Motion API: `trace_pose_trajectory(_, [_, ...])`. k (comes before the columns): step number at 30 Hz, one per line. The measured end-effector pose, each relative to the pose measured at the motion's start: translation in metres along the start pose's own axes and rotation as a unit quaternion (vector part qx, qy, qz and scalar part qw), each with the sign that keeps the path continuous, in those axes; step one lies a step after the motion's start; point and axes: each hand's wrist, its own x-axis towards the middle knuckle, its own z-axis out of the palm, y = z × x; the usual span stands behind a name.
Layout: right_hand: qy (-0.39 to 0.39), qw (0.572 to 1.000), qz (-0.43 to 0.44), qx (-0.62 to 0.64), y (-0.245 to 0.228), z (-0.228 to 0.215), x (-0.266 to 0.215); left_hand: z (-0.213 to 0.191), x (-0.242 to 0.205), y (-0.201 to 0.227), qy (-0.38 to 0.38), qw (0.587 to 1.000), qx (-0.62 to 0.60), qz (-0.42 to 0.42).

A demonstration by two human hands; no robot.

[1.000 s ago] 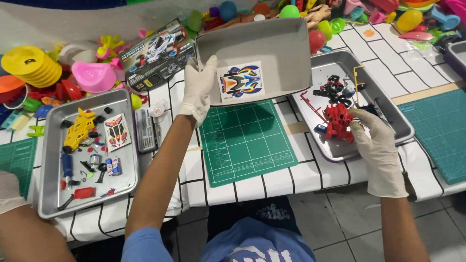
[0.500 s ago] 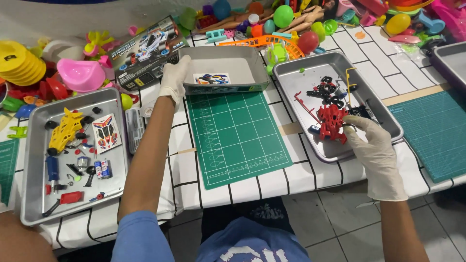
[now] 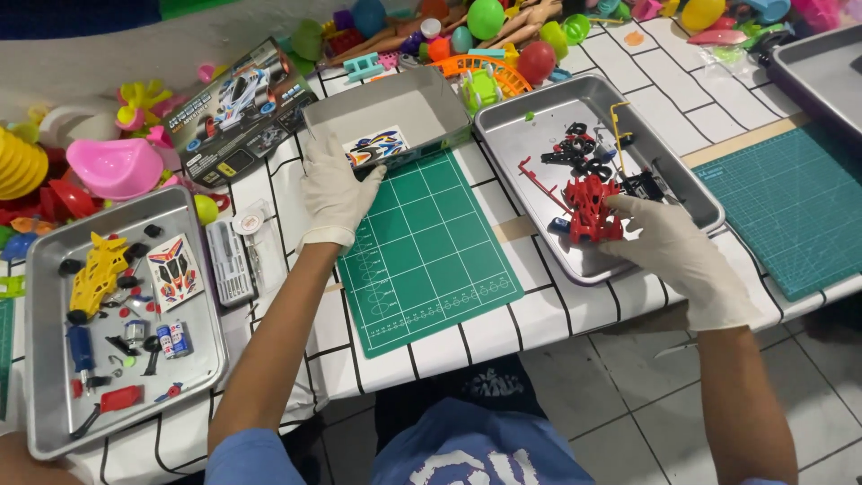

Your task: The person opens a box containing a model kit and sorts the plastic parts onto a tray. They then pick up a black chassis frame and attach several small black components to it by hand. Finally, they apply glue from a small tube to the assembled parts on a green cutting mat.

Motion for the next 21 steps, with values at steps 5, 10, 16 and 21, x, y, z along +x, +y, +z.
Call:
trace_pose_trajectory(5, [0.030,0.999,-0.007,0.030,0.009,0.009,0.011,-0.035,-0.028,0.025,-0.007,0.995,0.099,0.024])
trace_pose_trajectory(10, [0.107,0.985,0.003,0.138,0.020,-0.007,-0.007,-0.115,-0.103,0.046,-0.114,0.988,-0.050,0.089])
trace_pose_trajectory(16, [0.176,0.964,0.094,0.175,0.012,-0.031,-0.033,-0.125,-0.187,0.000,-0.190,0.953,0.015,0.236])
trace_pose_trajectory(21, [0.104,0.983,0.147,-0.030,0.007,-0.009,-0.015,-0.099,-0.231,-0.033,-0.155,0.960,0.065,0.224])
